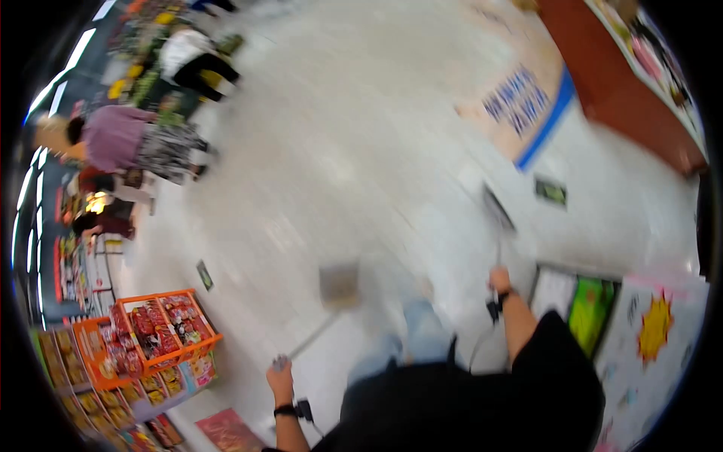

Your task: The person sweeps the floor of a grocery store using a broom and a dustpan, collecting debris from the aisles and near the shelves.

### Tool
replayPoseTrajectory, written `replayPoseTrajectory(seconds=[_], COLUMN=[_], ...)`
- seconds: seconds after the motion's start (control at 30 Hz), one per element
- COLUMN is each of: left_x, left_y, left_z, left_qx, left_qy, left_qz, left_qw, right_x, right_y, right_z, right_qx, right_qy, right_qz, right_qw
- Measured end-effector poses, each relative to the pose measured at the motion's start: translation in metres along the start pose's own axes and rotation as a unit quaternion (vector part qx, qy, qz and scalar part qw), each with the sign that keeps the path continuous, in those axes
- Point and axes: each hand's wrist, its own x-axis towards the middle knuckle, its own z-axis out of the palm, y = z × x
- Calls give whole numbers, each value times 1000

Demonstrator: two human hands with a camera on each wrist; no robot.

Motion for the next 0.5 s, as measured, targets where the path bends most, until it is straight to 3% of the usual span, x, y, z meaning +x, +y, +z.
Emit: replayPoseTrajectory(seconds=[0.03,0.07,0.13,0.17,0.37,0.5], left_x=[1,-2,-3,-5,1,4], left_y=[-8,-3,-15,-27,-92,-139], left_z=[-2,-11,-23,-29,-46,-64], left_qx=[-32,-55,-119,-146,-212,-182], left_qy=[33,34,70,79,96,83], left_qz=[2,-32,-59,-76,-106,-87], left_qw=[999,997,989,983,967,976], right_x=[18,15,3,-14,-72,-87], right_y=[-1,-22,-61,-77,-131,-187], right_z=[29,14,-20,-38,-14,53], right_qx=[-22,-67,-57,-77,-70,-42], right_qy=[26,20,-112,-102,-98,-96], right_qz=[-63,-67,-22,-56,-151,-188], right_qw=[997,995,992,990,981,977])
